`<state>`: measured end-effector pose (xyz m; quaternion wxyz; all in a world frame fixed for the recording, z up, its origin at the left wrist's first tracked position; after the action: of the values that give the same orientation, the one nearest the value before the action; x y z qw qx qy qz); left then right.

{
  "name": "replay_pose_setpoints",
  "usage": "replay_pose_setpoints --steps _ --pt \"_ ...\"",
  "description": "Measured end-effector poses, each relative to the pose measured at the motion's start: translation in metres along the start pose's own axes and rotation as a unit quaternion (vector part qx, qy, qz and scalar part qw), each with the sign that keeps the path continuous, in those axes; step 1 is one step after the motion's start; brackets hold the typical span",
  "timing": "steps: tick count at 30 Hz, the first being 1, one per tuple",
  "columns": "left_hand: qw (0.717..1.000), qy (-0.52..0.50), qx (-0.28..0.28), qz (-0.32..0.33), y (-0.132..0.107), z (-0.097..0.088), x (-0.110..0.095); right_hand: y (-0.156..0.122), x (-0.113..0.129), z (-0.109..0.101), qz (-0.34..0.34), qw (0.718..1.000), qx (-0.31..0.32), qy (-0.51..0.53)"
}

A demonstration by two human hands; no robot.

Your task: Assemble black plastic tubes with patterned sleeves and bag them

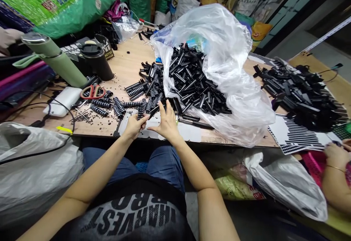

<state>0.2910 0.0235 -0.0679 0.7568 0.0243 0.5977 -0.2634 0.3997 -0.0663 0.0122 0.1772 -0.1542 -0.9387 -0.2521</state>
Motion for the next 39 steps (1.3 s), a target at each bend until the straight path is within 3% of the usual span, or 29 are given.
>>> replay_pose_setpoints --steps 5,8,11,13,16,18,23,27,30,35,39 --pt "0.999 0.030 0.035 -0.023 -0.008 0.004 0.006 -0.004 0.004 0.011 -0.019 0.999 -0.008 0.040" --pt "0.990 0.117 0.080 -0.006 -0.010 0.003 0.011 -0.002 -0.002 0.007 -0.012 0.999 -0.023 0.038" --pt "0.964 0.248 0.084 0.049 -0.013 -0.010 0.009 -0.012 -0.013 0.001 0.013 1.000 -0.012 0.004" --pt "0.909 0.388 0.073 0.137 -0.019 -0.020 -0.001 -0.026 -0.018 0.003 0.022 0.999 0.038 -0.020" --pt "0.792 0.556 0.095 0.233 -0.037 -0.022 -0.011 -0.052 -0.019 0.015 0.002 0.992 0.122 -0.034" --pt "0.762 0.589 0.114 0.245 -0.045 -0.019 -0.012 -0.065 -0.021 0.025 -0.003 0.989 0.142 -0.043" --pt "0.785 0.559 0.083 0.252 -0.037 -0.011 -0.031 -0.068 -0.033 0.045 0.002 0.989 0.129 -0.075" --pt "0.757 0.588 0.075 0.275 -0.029 0.004 -0.043 -0.068 -0.034 0.048 -0.012 0.988 0.127 -0.085" --pt "0.763 0.570 0.082 0.295 -0.022 0.020 -0.036 -0.070 -0.036 0.048 -0.015 0.990 0.114 -0.085" --pt "0.844 0.412 0.039 0.342 -0.013 0.027 -0.016 -0.073 -0.044 0.052 -0.023 0.992 0.103 -0.075" --pt "0.909 0.278 0.035 0.308 -0.011 0.019 -0.001 -0.073 -0.050 0.057 -0.029 0.994 0.086 -0.065"
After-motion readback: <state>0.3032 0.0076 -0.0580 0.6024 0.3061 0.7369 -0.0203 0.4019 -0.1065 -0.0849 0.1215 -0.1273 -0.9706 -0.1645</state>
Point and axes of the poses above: each hand's wrist, its own y-axis towards the middle knuckle, its own z-axis out of the palm, x = y × z, the point moved 7 cm from there along y, towards the middle knuckle, and after that the axes turned 10 degrees about -x, right-handed, at the moved point
